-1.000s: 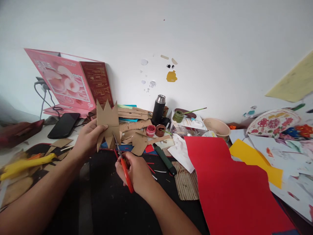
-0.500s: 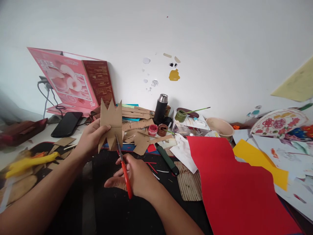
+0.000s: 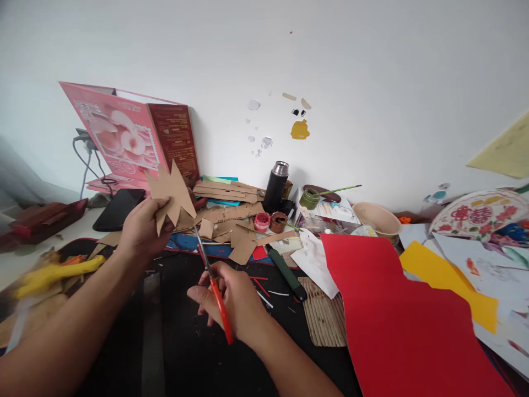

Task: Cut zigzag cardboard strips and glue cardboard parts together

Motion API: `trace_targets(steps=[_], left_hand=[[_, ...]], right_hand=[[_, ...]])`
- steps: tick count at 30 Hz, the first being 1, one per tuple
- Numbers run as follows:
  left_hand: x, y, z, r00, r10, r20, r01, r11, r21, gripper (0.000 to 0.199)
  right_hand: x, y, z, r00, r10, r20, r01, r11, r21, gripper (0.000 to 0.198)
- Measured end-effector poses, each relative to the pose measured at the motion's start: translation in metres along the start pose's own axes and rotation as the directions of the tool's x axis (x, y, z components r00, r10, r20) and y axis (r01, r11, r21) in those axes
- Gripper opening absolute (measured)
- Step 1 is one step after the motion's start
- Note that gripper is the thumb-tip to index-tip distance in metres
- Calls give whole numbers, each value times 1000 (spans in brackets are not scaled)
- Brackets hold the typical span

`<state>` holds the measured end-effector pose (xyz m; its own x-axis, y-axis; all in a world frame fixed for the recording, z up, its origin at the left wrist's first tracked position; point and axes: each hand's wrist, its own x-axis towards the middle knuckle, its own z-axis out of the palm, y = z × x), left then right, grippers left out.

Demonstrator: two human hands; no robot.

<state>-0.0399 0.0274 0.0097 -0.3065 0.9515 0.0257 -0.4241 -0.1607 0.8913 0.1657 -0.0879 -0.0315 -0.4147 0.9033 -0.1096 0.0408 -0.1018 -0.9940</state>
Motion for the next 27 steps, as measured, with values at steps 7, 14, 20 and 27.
trace_targets(steps=[7, 14, 20, 27], left_hand=[[-19, -2, 13, 980, -75, 185, 87, 995, -57, 20], [-32, -18, 14, 880, -213, 425, 197, 977, 81, 39], [-39, -22, 17, 837, -262, 480, 200, 964, 178, 45], [-41, -22, 20, 841, -297, 452, 236, 953, 188, 45]], right_hand=[[9, -1, -5, 987, 10, -157, 28, 970, 242, 64], [8, -9, -8, 980, -29, -197, 89, 949, 302, 67], [7, -10, -9, 959, -51, -278, 132, 951, 279, 54], [6, -13, -9, 949, -60, -310, 150, 950, 275, 42]])
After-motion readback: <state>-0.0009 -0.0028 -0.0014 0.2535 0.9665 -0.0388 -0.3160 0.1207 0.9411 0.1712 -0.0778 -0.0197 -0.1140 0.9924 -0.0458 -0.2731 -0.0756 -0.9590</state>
